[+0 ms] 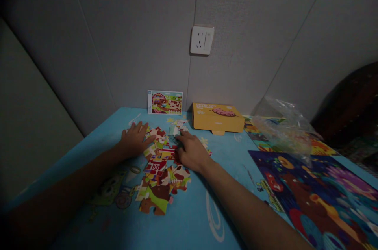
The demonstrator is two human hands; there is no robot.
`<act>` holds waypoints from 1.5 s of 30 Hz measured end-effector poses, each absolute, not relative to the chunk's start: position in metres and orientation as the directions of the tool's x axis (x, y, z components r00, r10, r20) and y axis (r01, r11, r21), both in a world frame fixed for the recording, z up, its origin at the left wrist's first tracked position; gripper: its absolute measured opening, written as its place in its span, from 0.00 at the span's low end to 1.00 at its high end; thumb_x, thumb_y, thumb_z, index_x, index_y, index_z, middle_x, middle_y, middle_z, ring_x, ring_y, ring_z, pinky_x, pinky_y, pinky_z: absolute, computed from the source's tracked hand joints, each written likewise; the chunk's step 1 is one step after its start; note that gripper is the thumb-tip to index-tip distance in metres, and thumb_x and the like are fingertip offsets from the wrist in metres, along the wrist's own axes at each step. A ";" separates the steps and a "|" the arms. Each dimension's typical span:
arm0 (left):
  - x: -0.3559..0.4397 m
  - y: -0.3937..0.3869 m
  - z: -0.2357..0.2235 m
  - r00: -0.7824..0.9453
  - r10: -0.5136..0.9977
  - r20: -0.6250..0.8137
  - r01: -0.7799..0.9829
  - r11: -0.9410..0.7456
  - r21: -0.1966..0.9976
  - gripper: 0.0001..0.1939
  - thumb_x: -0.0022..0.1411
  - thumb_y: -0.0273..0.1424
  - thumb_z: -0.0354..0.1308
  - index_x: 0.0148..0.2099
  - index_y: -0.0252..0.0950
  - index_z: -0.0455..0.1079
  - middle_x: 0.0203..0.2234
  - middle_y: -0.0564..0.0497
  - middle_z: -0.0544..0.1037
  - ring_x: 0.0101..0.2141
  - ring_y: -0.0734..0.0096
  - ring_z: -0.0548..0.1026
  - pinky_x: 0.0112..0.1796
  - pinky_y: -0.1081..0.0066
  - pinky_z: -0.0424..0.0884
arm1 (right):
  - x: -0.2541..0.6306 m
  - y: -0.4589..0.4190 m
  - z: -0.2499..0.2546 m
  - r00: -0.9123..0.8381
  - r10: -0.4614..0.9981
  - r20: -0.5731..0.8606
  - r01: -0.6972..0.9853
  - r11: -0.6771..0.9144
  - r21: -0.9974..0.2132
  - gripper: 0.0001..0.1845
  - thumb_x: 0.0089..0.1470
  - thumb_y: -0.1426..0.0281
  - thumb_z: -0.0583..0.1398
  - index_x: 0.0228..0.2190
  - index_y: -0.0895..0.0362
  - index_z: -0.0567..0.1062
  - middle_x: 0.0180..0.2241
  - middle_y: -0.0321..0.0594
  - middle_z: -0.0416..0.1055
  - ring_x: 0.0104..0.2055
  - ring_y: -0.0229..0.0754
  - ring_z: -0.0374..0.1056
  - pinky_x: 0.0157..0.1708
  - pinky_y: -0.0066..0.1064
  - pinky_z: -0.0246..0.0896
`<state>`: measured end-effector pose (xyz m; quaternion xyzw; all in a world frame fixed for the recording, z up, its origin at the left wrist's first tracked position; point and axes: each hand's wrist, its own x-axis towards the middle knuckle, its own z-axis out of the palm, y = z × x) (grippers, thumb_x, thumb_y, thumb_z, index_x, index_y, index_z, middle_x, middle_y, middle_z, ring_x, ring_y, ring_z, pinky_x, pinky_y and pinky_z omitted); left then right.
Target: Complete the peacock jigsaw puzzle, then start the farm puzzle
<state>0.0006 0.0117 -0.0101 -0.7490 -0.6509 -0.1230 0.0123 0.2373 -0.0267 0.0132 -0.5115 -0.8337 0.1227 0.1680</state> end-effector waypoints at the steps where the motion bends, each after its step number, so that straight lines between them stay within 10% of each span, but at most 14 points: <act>1: -0.002 0.014 -0.013 0.070 0.981 0.183 0.987 -0.094 0.128 0.40 0.63 0.52 0.44 0.67 0.27 0.53 0.65 0.31 0.52 0.64 0.34 0.49 0.56 0.33 0.49 | 0.236 -0.028 0.013 -0.448 0.886 0.118 0.820 0.460 -0.341 0.29 0.54 0.72 0.53 0.59 0.60 0.65 0.65 0.53 0.52 0.67 0.53 0.48 0.62 0.52 0.44; 6: -0.004 0.016 -0.014 0.075 0.987 0.143 0.990 -0.090 0.105 0.43 0.63 0.56 0.41 0.68 0.29 0.52 0.65 0.30 0.51 0.64 0.32 0.49 0.56 0.35 0.50 | 0.236 -0.029 0.010 -0.418 0.905 0.075 0.878 0.424 -0.225 0.32 0.63 0.56 0.47 0.63 0.58 0.57 0.67 0.52 0.46 0.68 0.59 0.43 0.61 0.62 0.38; 19: 0.011 -0.002 0.000 0.716 0.668 0.205 0.605 -0.739 0.296 0.29 0.70 0.40 0.43 0.67 0.33 0.52 0.67 0.39 0.49 0.67 0.59 0.48 0.63 0.53 0.49 | 0.239 -0.020 0.005 -0.313 0.905 0.288 0.813 0.412 -0.411 0.22 0.55 0.73 0.56 0.52 0.63 0.70 0.53 0.53 0.68 0.54 0.48 0.66 0.55 0.37 0.59; 32: 0.003 0.005 -0.008 0.450 0.884 0.128 0.879 -0.464 0.110 0.39 0.65 0.53 0.44 0.68 0.33 0.51 0.67 0.41 0.51 0.66 0.47 0.48 0.62 0.46 0.47 | 0.240 -0.021 0.009 -0.325 0.760 0.562 0.637 0.616 -0.464 0.32 0.51 0.70 0.61 0.58 0.57 0.62 0.58 0.50 0.63 0.59 0.49 0.60 0.57 0.43 0.58; 45: 0.006 0.002 -0.002 0.380 0.923 0.067 0.911 -0.386 0.143 0.39 0.63 0.54 0.44 0.69 0.39 0.49 0.68 0.42 0.48 0.66 0.43 0.46 0.60 0.38 0.44 | 0.262 -0.004 0.013 0.007 0.932 0.364 0.897 0.155 -0.415 0.19 0.64 0.61 0.49 0.35 0.57 0.77 0.31 0.45 0.78 0.33 0.45 0.72 0.30 0.30 0.54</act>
